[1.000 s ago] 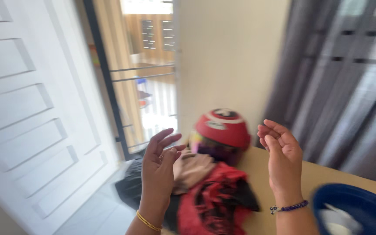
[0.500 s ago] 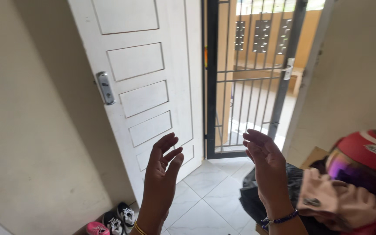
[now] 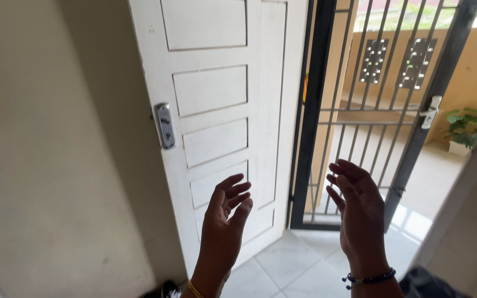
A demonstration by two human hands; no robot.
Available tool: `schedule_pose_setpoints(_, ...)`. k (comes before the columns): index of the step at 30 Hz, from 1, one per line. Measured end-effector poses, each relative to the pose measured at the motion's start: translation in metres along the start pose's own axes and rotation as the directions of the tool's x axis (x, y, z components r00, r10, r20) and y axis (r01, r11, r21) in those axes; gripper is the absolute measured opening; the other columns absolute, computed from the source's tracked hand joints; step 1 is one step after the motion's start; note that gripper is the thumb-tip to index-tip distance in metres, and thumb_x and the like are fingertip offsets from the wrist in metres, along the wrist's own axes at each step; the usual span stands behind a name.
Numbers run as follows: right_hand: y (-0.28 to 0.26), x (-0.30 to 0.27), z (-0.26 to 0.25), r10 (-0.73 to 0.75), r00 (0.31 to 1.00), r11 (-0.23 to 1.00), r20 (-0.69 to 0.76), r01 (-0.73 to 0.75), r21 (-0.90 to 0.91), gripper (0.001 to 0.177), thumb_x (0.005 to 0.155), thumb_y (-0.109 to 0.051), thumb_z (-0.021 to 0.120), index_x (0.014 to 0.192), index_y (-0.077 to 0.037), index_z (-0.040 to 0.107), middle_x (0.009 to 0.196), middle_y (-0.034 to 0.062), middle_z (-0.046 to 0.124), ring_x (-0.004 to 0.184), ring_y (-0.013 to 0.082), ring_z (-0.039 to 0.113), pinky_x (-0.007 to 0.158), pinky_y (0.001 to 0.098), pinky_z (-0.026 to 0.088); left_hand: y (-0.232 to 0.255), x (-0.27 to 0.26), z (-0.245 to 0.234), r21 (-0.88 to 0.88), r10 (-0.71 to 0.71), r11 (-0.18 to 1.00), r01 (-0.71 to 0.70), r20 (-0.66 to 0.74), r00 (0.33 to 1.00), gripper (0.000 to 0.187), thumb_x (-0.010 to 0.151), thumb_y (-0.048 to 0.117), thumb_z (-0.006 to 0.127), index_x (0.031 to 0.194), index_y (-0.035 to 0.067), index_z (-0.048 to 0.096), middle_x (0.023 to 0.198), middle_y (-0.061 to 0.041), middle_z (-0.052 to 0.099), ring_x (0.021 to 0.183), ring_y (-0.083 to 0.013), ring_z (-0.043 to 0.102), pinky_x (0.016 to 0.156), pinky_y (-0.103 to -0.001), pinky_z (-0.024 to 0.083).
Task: The person removes a light bulb from a ceiling fixture, walks through the house carrying it, and places it in a blue bowl on a table. They then return to the fixture and install another bulb.
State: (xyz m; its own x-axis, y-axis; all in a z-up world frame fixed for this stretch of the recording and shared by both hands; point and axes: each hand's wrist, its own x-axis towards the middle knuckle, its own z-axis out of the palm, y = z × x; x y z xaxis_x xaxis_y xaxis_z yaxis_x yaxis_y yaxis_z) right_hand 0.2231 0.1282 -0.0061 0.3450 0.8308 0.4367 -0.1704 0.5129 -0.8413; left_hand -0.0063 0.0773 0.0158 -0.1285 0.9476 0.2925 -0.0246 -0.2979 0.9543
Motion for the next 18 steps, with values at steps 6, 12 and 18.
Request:
schedule_pose_setpoints(6,0.012,0.084,0.002,-0.144,0.984,0.988,-0.1,0.148,0.034,0.026,0.102,-0.01,0.054,0.127,-0.011,0.062,0.128,0.006,0.067,0.12,0.0194,0.064,0.104,0.0404,0.055,-0.01,0.073,0.019,0.031,-0.067,0.997,0.067,0.007,0.998,0.05,0.092,0.023,0.063,0.142,0.021,0.054,0.131,-0.003,0.066,0.126,-0.0165,0.063,0.102,-0.035,0.054)
schedule_pose_setpoints(12,0.035,0.129,-0.008,-0.135,0.978,0.989,-0.16,0.143,0.037,0.026,0.102,-0.009,0.053,0.126,-0.012,0.062,0.127,0.0042,0.066,0.118,0.0176,0.063,0.103,0.0376,0.053,-0.043,0.132,0.038,-0.028,-0.042,0.999,0.043,0.041,0.998,0.048,0.092,0.02,0.059,0.14,0.017,0.057,0.129,-0.007,0.069,0.124,-0.0198,0.066,0.105,-0.037,0.054)
schedule_pose_setpoints(18,0.057,0.166,-0.034,-0.194,0.95,0.981,-0.244,0.187,-0.053,0.024,0.103,-0.009,0.055,0.126,-0.011,0.062,0.125,0.004,0.067,0.117,0.0167,0.063,0.101,0.0361,0.052,-0.075,0.203,0.071,-0.041,0.009,0.999,-0.003,0.149,0.989,0.048,0.093,0.019,0.059,0.141,0.017,0.056,0.129,-0.006,0.07,0.124,-0.0193,0.066,0.107,-0.036,0.05)
